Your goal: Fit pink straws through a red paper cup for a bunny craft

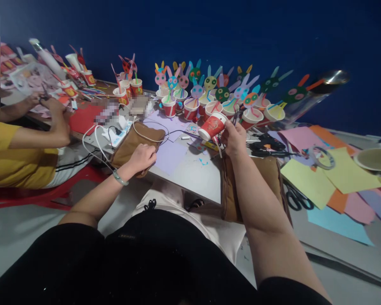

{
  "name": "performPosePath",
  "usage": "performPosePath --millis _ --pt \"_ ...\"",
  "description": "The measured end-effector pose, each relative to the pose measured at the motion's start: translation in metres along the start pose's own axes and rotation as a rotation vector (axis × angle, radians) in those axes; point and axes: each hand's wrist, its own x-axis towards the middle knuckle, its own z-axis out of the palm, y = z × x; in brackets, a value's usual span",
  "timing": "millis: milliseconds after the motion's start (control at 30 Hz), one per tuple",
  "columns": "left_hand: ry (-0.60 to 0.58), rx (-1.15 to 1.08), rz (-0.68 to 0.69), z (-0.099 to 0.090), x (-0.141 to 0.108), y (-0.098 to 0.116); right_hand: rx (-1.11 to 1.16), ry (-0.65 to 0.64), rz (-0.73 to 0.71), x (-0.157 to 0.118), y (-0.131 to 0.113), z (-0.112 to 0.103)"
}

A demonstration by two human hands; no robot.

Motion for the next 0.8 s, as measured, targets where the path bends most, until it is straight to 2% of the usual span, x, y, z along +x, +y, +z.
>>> performPosePath --millis 100,267,367,467,533,600,700,800 --pt "0.034 -0.047 0.048 0.007 -0.001 0.001 -0.043 -0.035 -0.018 0.001 0.0 -0.001" --pt "0.105 -0.201 0.126 0.014 0.001 0.015 -0.073 -0.062 -0.02 0.001 0.0 -0.001" --pt "0.026 -0.174 0.116 0.005 0.005 0.022 -0.052 -0.036 0.011 0.0 0.0 -0.001" --pt "-0.076 -0.161 0.148 -0.014 0.016 0.022 -0.018 -0.038 0.044 -0.002 0.0 -0.001" --pt "-0.152 -0.249 0.199 -0.028 0.033 0.023 -0.013 -0.056 0.044 -0.003 -0.001 0.0" --pt "-0.138 -0.395 0.264 -0.04 0.059 0.027 -0.034 -0.076 0.035 -0.004 -0.002 0.0" --pt "0.015 -0.692 0.277 -0.046 0.112 0.044 -0.08 -0.074 0.033 -0.006 -0.005 0.001" --pt "0.224 -1.064 0.185 -0.038 0.162 0.07 -0.072 -0.039 0.051 -0.008 -0.008 0.002"
